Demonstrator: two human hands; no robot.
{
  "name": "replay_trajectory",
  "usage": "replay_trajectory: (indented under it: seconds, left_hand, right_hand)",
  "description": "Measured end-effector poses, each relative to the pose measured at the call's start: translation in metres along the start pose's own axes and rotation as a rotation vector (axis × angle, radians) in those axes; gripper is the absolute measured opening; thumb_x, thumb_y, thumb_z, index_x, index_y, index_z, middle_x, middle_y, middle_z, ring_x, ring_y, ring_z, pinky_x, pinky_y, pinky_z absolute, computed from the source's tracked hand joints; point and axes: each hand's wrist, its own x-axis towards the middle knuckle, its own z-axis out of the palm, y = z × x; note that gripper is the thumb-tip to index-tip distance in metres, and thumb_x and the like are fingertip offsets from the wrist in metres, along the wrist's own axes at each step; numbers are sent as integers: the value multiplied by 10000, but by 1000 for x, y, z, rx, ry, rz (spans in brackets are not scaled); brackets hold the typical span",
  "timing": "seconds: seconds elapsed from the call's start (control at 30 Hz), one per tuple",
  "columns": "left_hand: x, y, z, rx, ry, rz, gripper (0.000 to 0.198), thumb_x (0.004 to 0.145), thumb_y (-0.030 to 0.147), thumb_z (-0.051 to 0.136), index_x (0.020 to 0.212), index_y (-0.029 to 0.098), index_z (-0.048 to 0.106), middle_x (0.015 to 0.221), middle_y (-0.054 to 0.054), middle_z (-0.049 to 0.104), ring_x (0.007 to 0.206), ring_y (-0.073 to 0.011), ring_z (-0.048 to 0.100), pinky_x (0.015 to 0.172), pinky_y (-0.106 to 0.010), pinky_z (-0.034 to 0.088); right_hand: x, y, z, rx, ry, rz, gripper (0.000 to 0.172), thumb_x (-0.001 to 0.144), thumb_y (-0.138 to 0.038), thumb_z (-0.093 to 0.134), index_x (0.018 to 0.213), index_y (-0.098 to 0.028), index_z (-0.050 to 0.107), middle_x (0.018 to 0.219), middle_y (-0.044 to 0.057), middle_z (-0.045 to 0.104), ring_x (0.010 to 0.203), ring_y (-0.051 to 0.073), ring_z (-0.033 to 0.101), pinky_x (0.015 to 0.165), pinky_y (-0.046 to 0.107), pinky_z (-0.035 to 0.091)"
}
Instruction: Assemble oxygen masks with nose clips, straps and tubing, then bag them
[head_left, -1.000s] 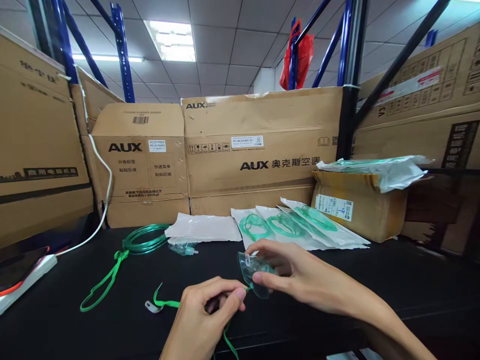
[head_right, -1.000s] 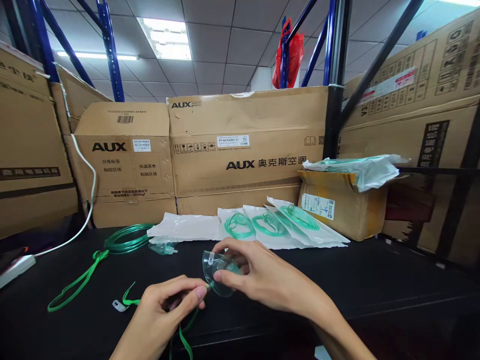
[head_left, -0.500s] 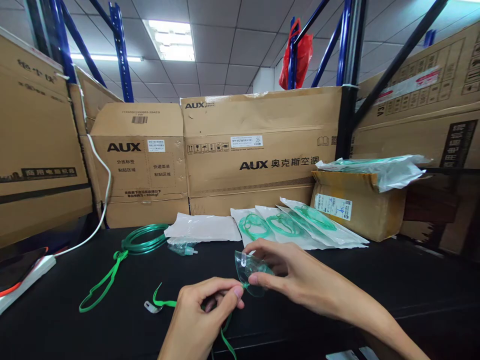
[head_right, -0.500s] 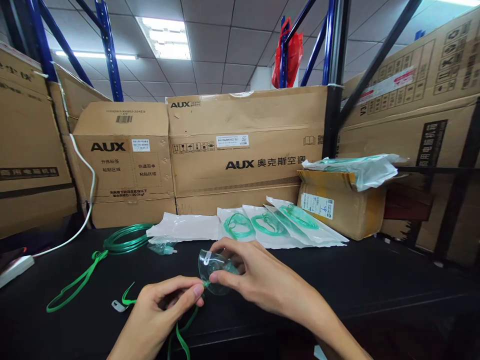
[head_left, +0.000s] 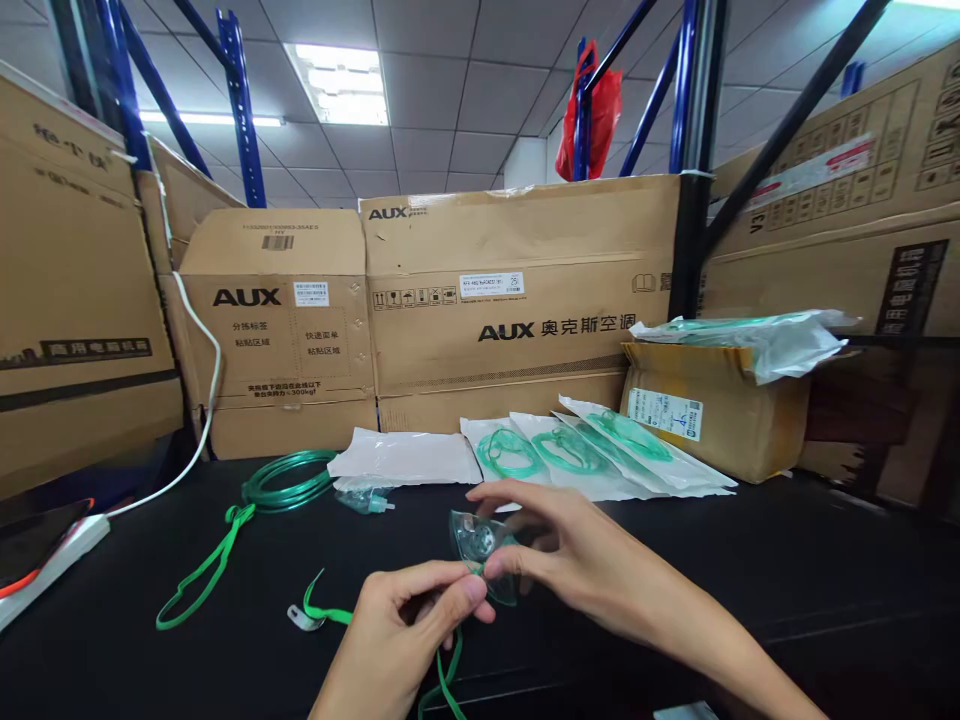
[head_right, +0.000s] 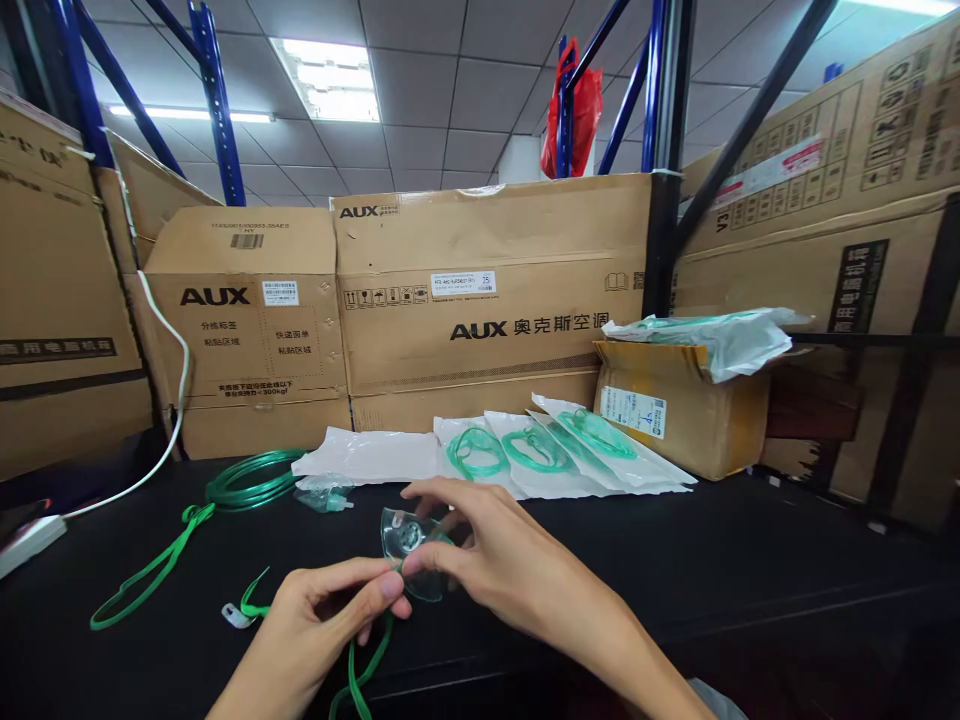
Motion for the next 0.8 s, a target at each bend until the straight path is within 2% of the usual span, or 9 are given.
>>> replay_trajectory:
  seconds: [0.07,0.13,0.17,0.23,0.3,0.37,0.53,0.7,0.8]
  left_hand:
    - [0,0,-1,0,4,9,359,873,520,695,938,202,850,745,-46,777,586,-126,488,568,-204,425]
    - [1,0,-2,-4,5,16,362,871,524,696,935,203,850,751,-48,779,591,-133,510,571,-209,442]
    - [1,0,-2,-14,9,17,360,868,524,699,925,203,850,751,-48,780,591,-135,520,574,-210,450]
    - [1,1,-2,-40,28,14,351,858,519,709,909,202,851,741,-43,780,591,-136,534,582,-211,465]
    - [1,1,-2,-53,33,11,350,853,517,715,903,198,849,741,-40,782,591,-139,544,592,-216,476]
    - [1,1,-2,-32,0,21,365,862,527,700,872,190,841,759,-43,787,609,-150,569,619,-227,485]
    - [0,0,-2,-8,-43,55,525,952,574,551,653,184,734,783,-53,767,830,-214,655,792,-254,484]
    - [1,3,-2,-26,-18,50,438,890,530,652,635,178,707,683,-25,688,729,-182,600,684,-225,459]
    - [1,2,-2,-46,-19,37,411,889,508,656,653,178,719,682,-24,686,723,-178,600,693,-224,471]
  right_hand:
    - [1,-1,2,4,52,-78,354,871,-189,761,1170,-344,653,1248,-39,667,1093,160,646,741,222,519]
    - [2,-3,4,-16,37,-165,226,901,-173,734,1066,-313,670,1302,-26,617,1141,152,624,705,202,513]
    - [2,-4,4,-40,19,-203,173,921,-167,714,1026,-301,685,1348,-20,586,1165,148,612,733,203,516]
    - [3,-6,4,-91,-1,-264,121,947,-161,693,962,-278,718,1407,-17,549,1210,142,591,893,229,502]
    - [4,-6,4,-115,3,-301,113,949,-158,698,919,-261,735,1385,-14,570,1253,139,572,1043,254,431]
    - [4,-7,4,-118,9,-309,102,951,-168,700,901,-250,733,1362,-12,588,1278,137,560,1101,257,382]
    - [2,-9,4,-126,-13,-267,135,972,-143,660,898,-245,710,1335,-18,608,1302,125,545,1095,226,371]
    - [-1,-7,6,-140,-37,-254,117,983,-167,649,934,-259,702,1358,-29,595,1296,117,545,1091,219,370]
    - [-1,-7,5,-149,-43,-252,124,990,-169,637,955,-271,698,1376,-38,585,1289,114,546,1084,219,374]
